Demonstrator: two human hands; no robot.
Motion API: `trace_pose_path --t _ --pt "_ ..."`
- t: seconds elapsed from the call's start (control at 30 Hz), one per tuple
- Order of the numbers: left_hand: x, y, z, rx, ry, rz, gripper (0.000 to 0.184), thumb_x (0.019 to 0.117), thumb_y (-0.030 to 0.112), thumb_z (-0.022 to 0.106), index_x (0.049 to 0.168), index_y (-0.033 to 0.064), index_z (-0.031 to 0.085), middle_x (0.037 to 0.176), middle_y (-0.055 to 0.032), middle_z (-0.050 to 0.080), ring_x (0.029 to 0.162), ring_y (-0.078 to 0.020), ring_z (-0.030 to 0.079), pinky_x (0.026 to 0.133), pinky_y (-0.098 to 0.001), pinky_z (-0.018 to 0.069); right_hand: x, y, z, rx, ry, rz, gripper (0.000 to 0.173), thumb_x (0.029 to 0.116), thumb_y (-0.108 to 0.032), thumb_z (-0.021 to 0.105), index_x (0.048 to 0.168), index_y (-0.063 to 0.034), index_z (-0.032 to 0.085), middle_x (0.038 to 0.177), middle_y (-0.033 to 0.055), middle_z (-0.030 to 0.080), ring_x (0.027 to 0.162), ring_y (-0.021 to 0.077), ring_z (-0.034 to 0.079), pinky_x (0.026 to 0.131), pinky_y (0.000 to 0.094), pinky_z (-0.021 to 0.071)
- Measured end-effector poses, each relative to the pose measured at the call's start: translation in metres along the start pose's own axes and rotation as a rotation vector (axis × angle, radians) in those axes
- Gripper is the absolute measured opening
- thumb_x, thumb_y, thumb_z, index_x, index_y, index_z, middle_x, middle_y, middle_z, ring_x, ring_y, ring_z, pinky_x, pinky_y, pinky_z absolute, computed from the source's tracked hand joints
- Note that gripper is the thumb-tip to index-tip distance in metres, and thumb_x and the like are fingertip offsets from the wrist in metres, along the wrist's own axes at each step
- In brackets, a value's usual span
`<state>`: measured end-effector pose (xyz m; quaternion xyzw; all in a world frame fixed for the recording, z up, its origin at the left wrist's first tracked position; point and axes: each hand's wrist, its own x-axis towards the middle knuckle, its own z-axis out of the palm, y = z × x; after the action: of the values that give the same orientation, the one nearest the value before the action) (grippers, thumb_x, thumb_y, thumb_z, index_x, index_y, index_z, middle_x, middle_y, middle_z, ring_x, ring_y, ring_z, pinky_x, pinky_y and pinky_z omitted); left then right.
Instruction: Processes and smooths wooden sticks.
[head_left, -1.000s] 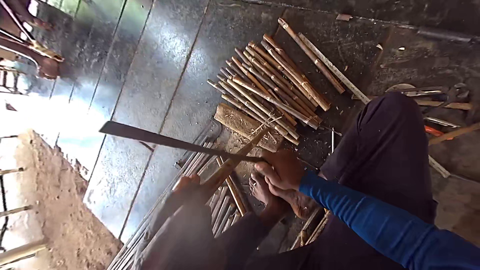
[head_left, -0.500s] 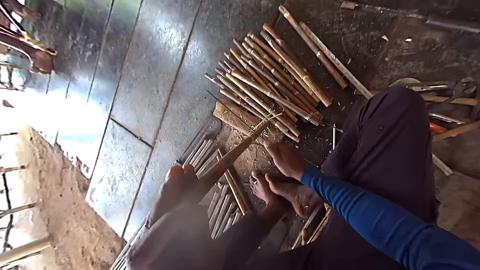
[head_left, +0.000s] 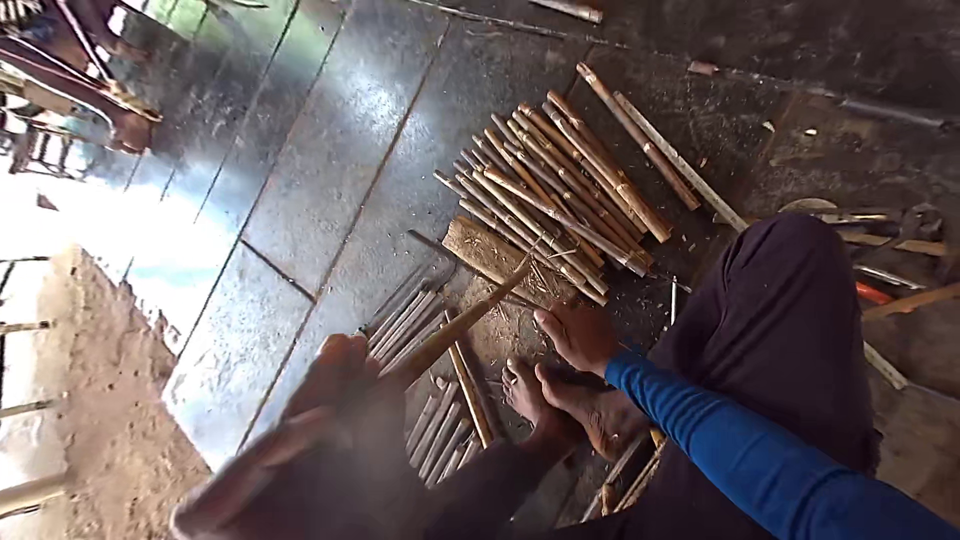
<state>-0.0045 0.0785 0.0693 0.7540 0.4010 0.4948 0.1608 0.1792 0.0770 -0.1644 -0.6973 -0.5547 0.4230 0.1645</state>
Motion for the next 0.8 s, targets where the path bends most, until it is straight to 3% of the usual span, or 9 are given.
trace_pose_path --t 0.1,0.2,0.27,0.33,0.43,0.53,0.63,0.73,0.8 --pt "-0.01 -0.002 0.0 0.005 0.007 0.024 0.026 0.0936 0.007 0.073 0.113 0.0113 0.057 0.119 -0.0112 0.073 0.111 -0.0339 0.072 0.095 -0.0509 0.0619 -0.007 0.01 0.018 0.045 -0.123 0.154 0.088 0.1016 -0.073 0.013 0.096 -0.0073 0.071 0.093 0.0177 0.073 0.095 0.0376 0.072 0.079 0.0635 0.0558" --pt "-0.013 -0.003 0.0 -0.086 0.063 0.033 0.025 0.0936 0.011 0.075 0.114 0.019 0.064 0.116 -0.0052 0.074 0.109 -0.0301 0.072 0.096 -0.0477 0.0614 -0.008 -0.008 0.006 0.013 -0.061 -0.122 0.077 0.1043 -0.066 0.01 0.099 -0.013 0.065 0.08 0.0104 0.067 0.081 0.0303 0.07 0.07 0.0551 0.0559" --pt "-0.02 0.0 -0.004 -0.131 0.067 0.024 0.025 0.0937 0.012 0.075 0.115 0.0196 0.065 0.114 -0.0065 0.075 0.108 -0.0318 0.073 0.095 -0.0485 0.0616 -0.012 -0.002 0.017 0.022 -0.075 -0.083 0.08 0.1043 -0.067 0.011 0.101 -0.011 0.068 0.083 0.013 0.07 0.085 0.0334 0.071 0.073 0.0589 0.0562" --pt "-0.016 -0.003 -0.002 -0.145 0.074 0.024 0.022 0.0949 0.014 0.074 0.114 0.0201 0.065 0.111 -0.0059 0.075 0.107 -0.0315 0.073 0.095 -0.0479 0.0614 -0.006 0.005 0.017 0.038 -0.027 -0.021 0.083 0.1032 -0.07 0.013 0.092 -0.0102 0.069 0.082 0.0135 0.07 0.085 0.0339 0.072 0.073 0.0603 0.0564" --pt "-0.02 -0.004 -0.004 -0.062 0.072 0.044 0.018 0.0958 0.019 0.073 0.113 0.0237 0.07 0.112 0.0002 0.074 0.107 -0.0263 0.072 0.093 -0.0443 0.0618 -0.009 -0.005 0.012 -0.018 0.017 -0.209 0.075 0.1047 -0.065 0.013 0.093 -0.0126 0.065 0.072 0.0077 0.064 0.073 0.0282 0.069 0.064 0.0529 0.0548" --pt "-0.016 -0.003 -0.009 0.018 0.1 0.048 0.016 0.0934 0.021 0.076 0.108 0.0252 0.074 0.111 0.0036 0.069 0.105 -0.0204 0.069 0.092 -0.04 0.0606 -0.003 0.009 0.024 0.062 -0.012 -0.013 0.084 0.1041 -0.069 0.013 0.091 -0.0086 0.07 0.082 0.0152 0.07 0.084 0.0357 0.072 0.072 0.0623 0.0562" --pt "-0.018 -0.006 -0.008 0.055 0.132 0.03 0.015 0.0913 0.02 0.079 0.105 0.024 0.075 0.108 0.0049 0.067 0.101 -0.0155 0.068 0.088 -0.0338 0.0593 -0.004 -0.001 0.012 0.015 -0.033 -0.127 0.075 0.1044 -0.065 0.011 0.1 -0.0142 0.066 0.079 0.0091 0.068 0.081 0.0294 0.071 0.07 0.0561 0.0559" --pt "-0.015 -0.007 -0.01 0.087 0.161 0.059 0.015 0.0896 0.015 0.08 0.102 0.0195 0.073 0.103 0.0025 0.067 0.095 -0.0167 0.069 0.084 -0.0341 0.0606 -0.001 0.013 0.027 0.087 -0.041 0.027 0.084 0.1036 -0.07 0.013 0.095 -0.01 0.071 0.085 0.0151 0.071 0.087 0.0352 0.072 0.075 0.0624 0.0557" --pt "-0.01 -0.009 -0.007 0.082 0.187 0.037 0.016 0.0893 0.013 0.08 0.102 0.0185 0.073 0.103 0.003 0.068 0.095 -0.0159 0.069 0.085 -0.0332 0.0613 0.0 0.002 0.019 0.045 -0.008 -0.059 0.08 0.1042 -0.067 0.011 0.101 -0.0129 0.07 0.083 0.0124 0.071 0.085 0.0328 0.072 0.074 0.0598 0.0566"
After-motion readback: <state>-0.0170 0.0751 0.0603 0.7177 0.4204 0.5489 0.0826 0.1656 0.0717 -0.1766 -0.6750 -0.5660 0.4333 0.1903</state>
